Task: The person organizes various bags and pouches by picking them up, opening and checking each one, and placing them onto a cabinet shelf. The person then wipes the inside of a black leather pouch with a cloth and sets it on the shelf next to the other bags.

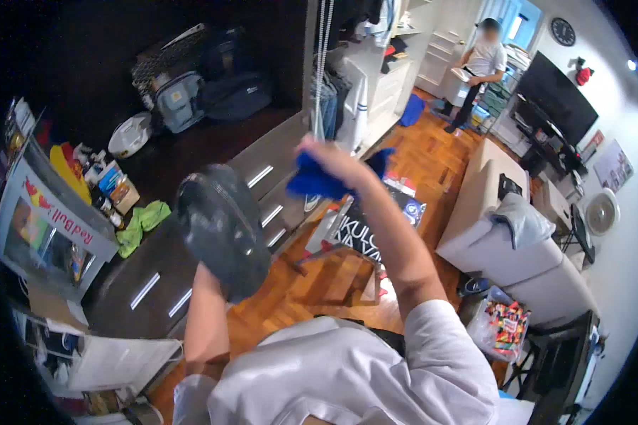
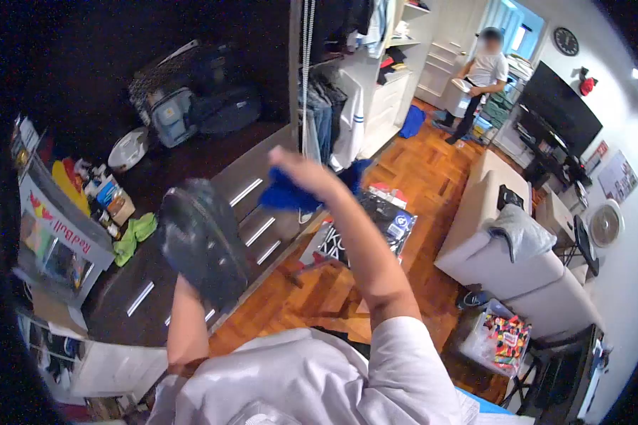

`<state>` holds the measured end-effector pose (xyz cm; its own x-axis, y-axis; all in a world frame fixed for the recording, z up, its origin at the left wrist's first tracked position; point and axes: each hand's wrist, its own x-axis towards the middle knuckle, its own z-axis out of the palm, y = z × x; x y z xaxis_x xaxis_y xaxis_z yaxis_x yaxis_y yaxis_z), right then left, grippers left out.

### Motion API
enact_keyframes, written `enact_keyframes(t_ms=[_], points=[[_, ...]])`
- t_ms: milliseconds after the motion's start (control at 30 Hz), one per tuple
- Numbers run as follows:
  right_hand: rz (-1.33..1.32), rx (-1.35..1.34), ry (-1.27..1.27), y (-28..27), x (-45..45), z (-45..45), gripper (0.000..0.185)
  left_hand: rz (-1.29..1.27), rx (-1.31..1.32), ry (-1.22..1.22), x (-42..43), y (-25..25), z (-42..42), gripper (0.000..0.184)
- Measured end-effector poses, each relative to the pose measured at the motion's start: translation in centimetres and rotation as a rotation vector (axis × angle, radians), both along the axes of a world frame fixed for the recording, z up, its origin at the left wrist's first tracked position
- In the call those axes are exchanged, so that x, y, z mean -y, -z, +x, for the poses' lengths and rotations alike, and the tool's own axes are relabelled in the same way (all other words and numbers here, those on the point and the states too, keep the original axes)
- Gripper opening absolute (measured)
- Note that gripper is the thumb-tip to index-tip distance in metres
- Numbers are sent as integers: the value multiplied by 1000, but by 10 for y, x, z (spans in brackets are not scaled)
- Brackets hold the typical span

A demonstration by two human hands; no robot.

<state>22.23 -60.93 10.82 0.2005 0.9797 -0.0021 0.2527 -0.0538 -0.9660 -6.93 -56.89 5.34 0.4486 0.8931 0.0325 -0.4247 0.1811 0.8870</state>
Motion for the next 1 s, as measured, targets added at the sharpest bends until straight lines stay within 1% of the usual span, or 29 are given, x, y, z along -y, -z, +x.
enact_keyframes(t_ms=[33,100,133,200,233,300,333,433,467,533,633,667,700,767,800,833,933,967,1000], points=[[48,13,-174,0,6,-43,67,35,-43,-9,-4,-5,9,51],[234,-130,-233,7,2,-99,66,94,-82,-4,-11,-13,18,50],[221,-71,-181,2,-2,-109,64,122,-91,4,-13,-17,19,50],[195,43,-75,-7,-8,-132,61,188,-111,20,-15,-23,16,40],[306,-28,-114,-12,-9,-134,52,218,-124,29,-17,-24,12,35],[319,181,-107,-21,-8,-134,44,54,-29,142,-25,-20,-5,34],[333,219,-98,-16,-14,-135,43,-23,23,205,-27,-20,-11,33],[394,270,25,-25,-8,-146,42,-76,296,383,-22,-21,-19,28],[402,293,65,-23,-9,-149,40,-83,307,347,-19,-20,-19,27],[449,292,46,-24,-5,-159,38,-95,328,276,-16,-17,-20,25],[496,325,32,-16,-2,-170,33,93,311,333,-30,-3,-28,26],[493,352,31,-13,-2,-171,31,76,276,300,-15,-25,-28,26],[489,381,30,-11,-1,-170,29,63,258,345,-16,-21,-29,28],[550,356,28,-11,3,-167,30,35,224,434,-21,-13,-36,33],[580,335,29,-9,3,-165,31,72,131,413,-21,-18,-37,32],[610,313,27,-8,4,-163,33,140,-21,420,-24,-13,-39,32],[616,201,48,1,-2,-148,28,338,-475,417,-51,26,-50,32],[619,161,60,2,-3,-143,27,404,-629,411,-56,31,-51,31],[610,186,76,1,-5,-139,25,471,-782,406,-62,34,-52,31]])
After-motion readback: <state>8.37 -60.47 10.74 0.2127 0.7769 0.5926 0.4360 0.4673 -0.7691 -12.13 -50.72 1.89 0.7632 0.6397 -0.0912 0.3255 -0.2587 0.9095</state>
